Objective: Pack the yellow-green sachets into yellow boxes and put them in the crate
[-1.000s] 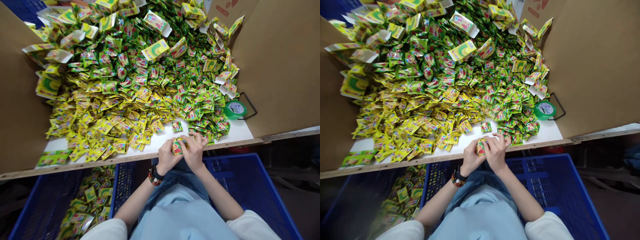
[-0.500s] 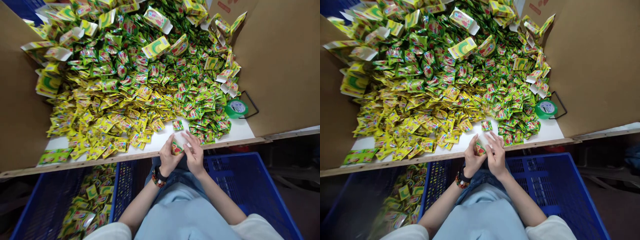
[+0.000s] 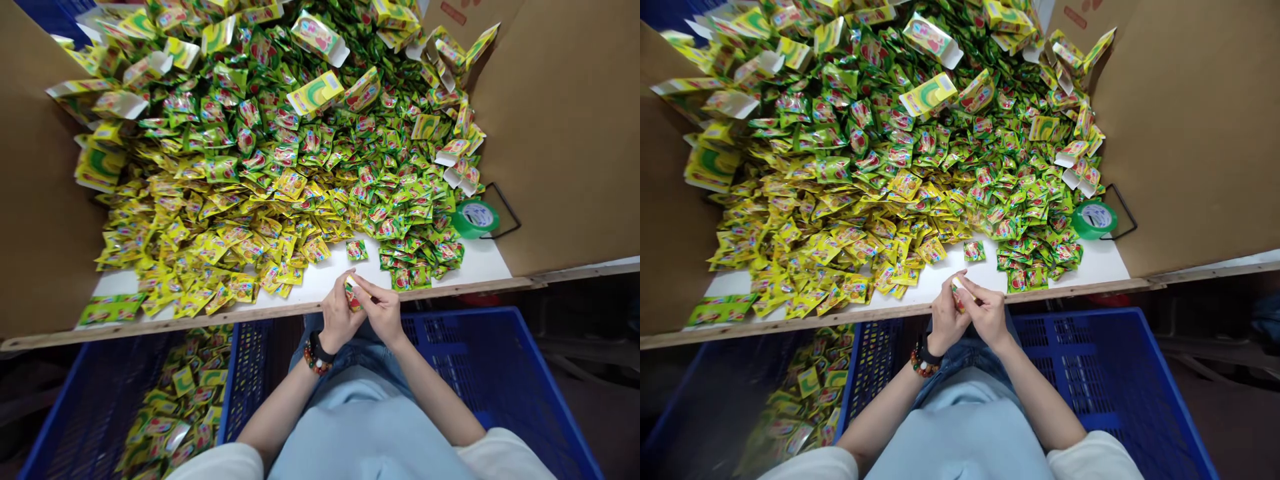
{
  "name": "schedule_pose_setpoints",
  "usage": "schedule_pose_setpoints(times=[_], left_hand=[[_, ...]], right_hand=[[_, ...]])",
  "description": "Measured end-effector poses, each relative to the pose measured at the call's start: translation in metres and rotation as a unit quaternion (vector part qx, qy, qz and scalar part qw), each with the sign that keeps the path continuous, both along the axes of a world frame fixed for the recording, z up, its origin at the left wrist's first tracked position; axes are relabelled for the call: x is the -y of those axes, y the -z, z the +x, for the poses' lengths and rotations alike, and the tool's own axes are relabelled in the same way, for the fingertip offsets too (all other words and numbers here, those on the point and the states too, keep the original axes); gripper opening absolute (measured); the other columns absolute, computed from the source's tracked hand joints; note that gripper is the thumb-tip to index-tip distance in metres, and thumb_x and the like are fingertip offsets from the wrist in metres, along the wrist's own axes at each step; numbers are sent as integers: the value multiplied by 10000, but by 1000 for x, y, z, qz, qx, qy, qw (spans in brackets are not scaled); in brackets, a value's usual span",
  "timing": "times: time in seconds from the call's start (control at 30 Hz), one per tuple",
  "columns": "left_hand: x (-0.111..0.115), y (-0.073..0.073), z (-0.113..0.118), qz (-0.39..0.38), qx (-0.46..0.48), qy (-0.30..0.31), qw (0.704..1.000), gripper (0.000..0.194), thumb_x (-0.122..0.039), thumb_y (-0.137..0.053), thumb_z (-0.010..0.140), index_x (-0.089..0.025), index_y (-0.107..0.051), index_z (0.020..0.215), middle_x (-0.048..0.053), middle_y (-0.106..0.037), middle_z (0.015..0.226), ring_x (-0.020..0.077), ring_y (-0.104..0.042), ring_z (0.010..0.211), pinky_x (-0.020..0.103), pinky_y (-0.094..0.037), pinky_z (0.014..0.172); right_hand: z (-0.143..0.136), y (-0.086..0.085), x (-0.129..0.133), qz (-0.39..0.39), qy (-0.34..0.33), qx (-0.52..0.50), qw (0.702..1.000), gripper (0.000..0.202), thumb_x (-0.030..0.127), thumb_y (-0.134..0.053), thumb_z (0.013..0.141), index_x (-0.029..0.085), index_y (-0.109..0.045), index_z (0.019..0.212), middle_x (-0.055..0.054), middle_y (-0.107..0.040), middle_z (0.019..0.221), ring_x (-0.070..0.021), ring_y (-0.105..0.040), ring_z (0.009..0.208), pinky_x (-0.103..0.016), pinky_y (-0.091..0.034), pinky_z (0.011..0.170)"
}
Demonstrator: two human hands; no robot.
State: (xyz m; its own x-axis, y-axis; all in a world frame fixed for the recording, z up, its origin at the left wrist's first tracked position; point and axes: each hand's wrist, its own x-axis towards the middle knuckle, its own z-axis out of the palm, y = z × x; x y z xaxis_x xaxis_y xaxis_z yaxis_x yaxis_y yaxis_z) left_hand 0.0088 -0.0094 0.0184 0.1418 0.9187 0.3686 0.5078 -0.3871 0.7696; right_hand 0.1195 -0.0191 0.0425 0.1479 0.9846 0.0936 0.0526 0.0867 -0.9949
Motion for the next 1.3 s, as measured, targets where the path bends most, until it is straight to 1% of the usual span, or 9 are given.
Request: schedule_pose_setpoints(times=[0.33,0.47,0.57,0.63,0.77,0.87,1.03,1.17,1.3], left_hand=[[0,4,4,15,19,4,1000,470,-189,-460,861,-199,-389,1326,140,-614,1231,227,-655,1025,368,-547,839],[6,-4,-9,-17,29,-6,999,508,-242,-566,833,-239,-408,1316,117,-634,1178,239,-671,947,367,-563,777],[26,-22,-66,-39,-18,-205,978,520,-392,-657,794,-230,-485,1257,67,-653,1038,224,-653,809,367,-540,720],[43,-37,-123,-6,-101,-375,922,428,-441,-661,776,-215,-574,1128,89,-626,1120,295,-603,1016,447,-495,858],[55,-51,-203,16,-188,-492,850,411,-426,-659,754,-257,-596,1123,107,-557,1271,381,-446,1220,567,-414,943],[16,-40,-190,35,-209,-364,907,320,-403,-591,814,-196,-639,1053,124,-629,1112,340,-550,1080,535,-422,951],[-85,-20,-98,4,-233,-48,971,333,-230,-520,869,-170,-592,1189,129,-633,1179,258,-587,1092,395,-472,940],[-118,-21,-65,-71,-287,-30,955,329,-148,-590,796,-164,-620,1124,140,-661,1097,266,-649,953,366,-509,805],[-109,-22,-66,-126,-137,-15,982,110,-241,-578,839,-170,-655,805,65,-683,774,211,-652,714,318,-504,674]], right_hand=[[5,6,3,166,-50,137,975,341,201,-579,889,301,-680,1200,-38,-738,1124,-217,-723,979,-360,-600,867],[12,13,-4,122,-121,110,979,277,277,-558,910,280,-718,1136,-45,-751,1086,-225,-718,980,-372,-599,852],[20,18,-34,47,-69,169,982,302,317,-507,934,224,-722,1125,-80,-762,1029,-239,-720,921,-392,-596,821],[22,20,-60,24,1,289,957,344,252,-475,938,182,-674,1209,-121,-694,1207,-266,-632,1134,-450,-503,991],[15,24,-100,-32,-37,447,893,506,110,-490,884,110,-500,1390,-175,-512,1431,-310,-439,1319,-501,-381,1075],[12,26,-106,-65,-53,467,880,541,107,-587,831,140,-515,1366,-186,-592,1313,-324,-506,1200,-496,-405,996],[22,31,-95,-69,-45,359,930,191,151,-718,716,182,-685,901,-93,-694,900,-238,-618,886,-358,-473,820],[14,32,-84,-94,-20,59,994,272,362,-764,674,195,-627,839,5,-674,708,-166,-617,649,-312,-508,678],[-14,31,-71,-106,-10,-209,972,380,457,-795,604,195,-612,811,0,-698,773,-150,-646,687,-308,-536,717]])
